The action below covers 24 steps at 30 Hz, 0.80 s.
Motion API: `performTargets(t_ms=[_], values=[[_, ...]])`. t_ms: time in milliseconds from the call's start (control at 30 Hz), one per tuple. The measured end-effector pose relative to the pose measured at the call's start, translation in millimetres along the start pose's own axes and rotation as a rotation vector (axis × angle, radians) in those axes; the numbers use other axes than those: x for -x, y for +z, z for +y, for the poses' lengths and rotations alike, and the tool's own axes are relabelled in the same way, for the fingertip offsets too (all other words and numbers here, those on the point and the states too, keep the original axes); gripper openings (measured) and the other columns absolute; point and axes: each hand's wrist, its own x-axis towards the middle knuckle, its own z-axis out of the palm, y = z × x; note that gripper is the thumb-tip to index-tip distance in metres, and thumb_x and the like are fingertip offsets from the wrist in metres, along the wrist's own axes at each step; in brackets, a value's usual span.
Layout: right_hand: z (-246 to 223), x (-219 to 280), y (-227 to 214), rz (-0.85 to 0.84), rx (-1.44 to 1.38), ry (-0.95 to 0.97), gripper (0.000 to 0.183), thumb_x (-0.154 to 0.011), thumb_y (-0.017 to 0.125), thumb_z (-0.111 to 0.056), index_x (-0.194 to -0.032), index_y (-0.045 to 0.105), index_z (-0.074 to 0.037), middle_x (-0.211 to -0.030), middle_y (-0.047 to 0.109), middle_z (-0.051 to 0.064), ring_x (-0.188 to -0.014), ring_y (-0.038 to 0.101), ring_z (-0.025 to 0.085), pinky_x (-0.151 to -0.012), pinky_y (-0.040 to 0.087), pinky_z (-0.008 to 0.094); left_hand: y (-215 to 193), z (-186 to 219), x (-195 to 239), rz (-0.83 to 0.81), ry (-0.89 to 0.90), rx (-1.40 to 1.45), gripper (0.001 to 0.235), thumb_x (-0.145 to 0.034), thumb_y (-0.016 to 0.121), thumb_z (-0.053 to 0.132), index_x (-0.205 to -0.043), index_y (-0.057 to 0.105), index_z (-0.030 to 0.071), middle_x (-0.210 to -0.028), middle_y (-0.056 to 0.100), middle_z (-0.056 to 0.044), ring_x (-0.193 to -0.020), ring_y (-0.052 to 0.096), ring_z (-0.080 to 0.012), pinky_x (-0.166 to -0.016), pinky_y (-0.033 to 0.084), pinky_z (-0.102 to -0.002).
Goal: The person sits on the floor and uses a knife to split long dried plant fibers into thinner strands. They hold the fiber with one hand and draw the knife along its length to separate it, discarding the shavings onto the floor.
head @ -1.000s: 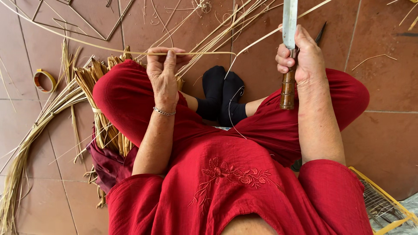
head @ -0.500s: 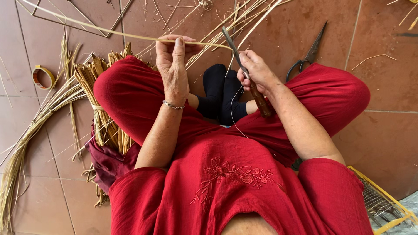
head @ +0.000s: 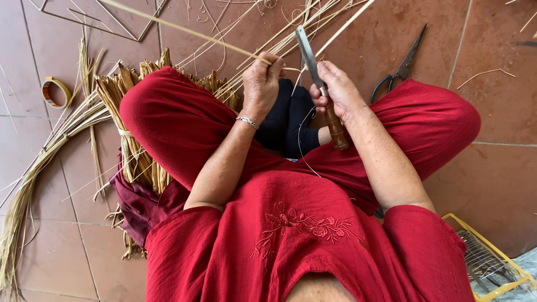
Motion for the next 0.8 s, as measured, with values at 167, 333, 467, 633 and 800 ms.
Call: performTargets(t_ms=[167, 333, 467, 633, 800], values=[[-2, -7, -14, 0.039, -0.034, -0.032, 0.02, -0.111, 0.049, -0.041, -0.116, 0.051, -0.021, -0.067, 0.055, 0.005, -0.046, 0.043, 0.011, -0.042, 0.038, 0.03, -24, -15, 12, 0.035, -0.117, 0.056, 0.01, -0.103, 0.064, 0.012, -0.096, 0.063, 0.006, -0.082, 0.075, -0.003, -0.078, 0.078, -0.0104, -0.068, 0.063, -0.027], [-7, -2, -12, 0.091, -0.067, -0.063, 0.031, -0.112, 0.049, -0.043, -0.13, 0.055, -0.02, -0.069, 0.056, 0.004, -0.048, 0.044, 0.009, -0.045, 0.04, 0.029, -34, -23, 11, 0.089, -0.097, 0.129, 0.011, -0.106, 0.061, 0.012, -0.098, 0.063, 0.004, -0.084, 0.074, -0.005, -0.078, 0.078, -0.0126, -0.071, 0.064, -0.029], [2, 1, 2, -0.008, 0.093, -0.105, 0.032, -0.111, 0.047, -0.042, -0.133, 0.05, -0.019, -0.068, 0.057, 0.003, -0.046, 0.046, 0.009, -0.041, 0.04, 0.028, -27, -22, 7, 0.075, -0.011, 0.152, 0.01, -0.106, 0.062, 0.011, -0.1, 0.063, 0.004, -0.086, 0.074, -0.006, -0.079, 0.078, -0.0134, -0.072, 0.065, -0.029], [26, -12, 23, 0.085, 0.339, 0.016, 0.034, -0.106, 0.046, -0.039, -0.131, 0.051, -0.017, -0.06, 0.058, 0.003, -0.04, 0.046, 0.007, -0.034, 0.039, 0.026, -25, -5, 7, 0.064, -0.022, 0.201, 0.009, -0.107, 0.061, 0.012, -0.105, 0.062, 0.003, -0.09, 0.074, -0.005, -0.084, 0.079, -0.013, -0.076, 0.064, -0.029], [28, -22, 16, 0.156, 0.482, -0.131, 0.034, -0.112, 0.051, -0.036, -0.119, 0.059, -0.003, -0.062, 0.059, 0.007, -0.041, 0.046, 0.009, -0.034, 0.038, 0.027, -38, 31, 11, -0.073, -0.171, -0.154, 0.015, -0.105, 0.067, 0.019, -0.102, 0.066, 0.004, -0.075, 0.071, -0.006, -0.067, 0.071, -0.0163, -0.061, 0.061, -0.03]])
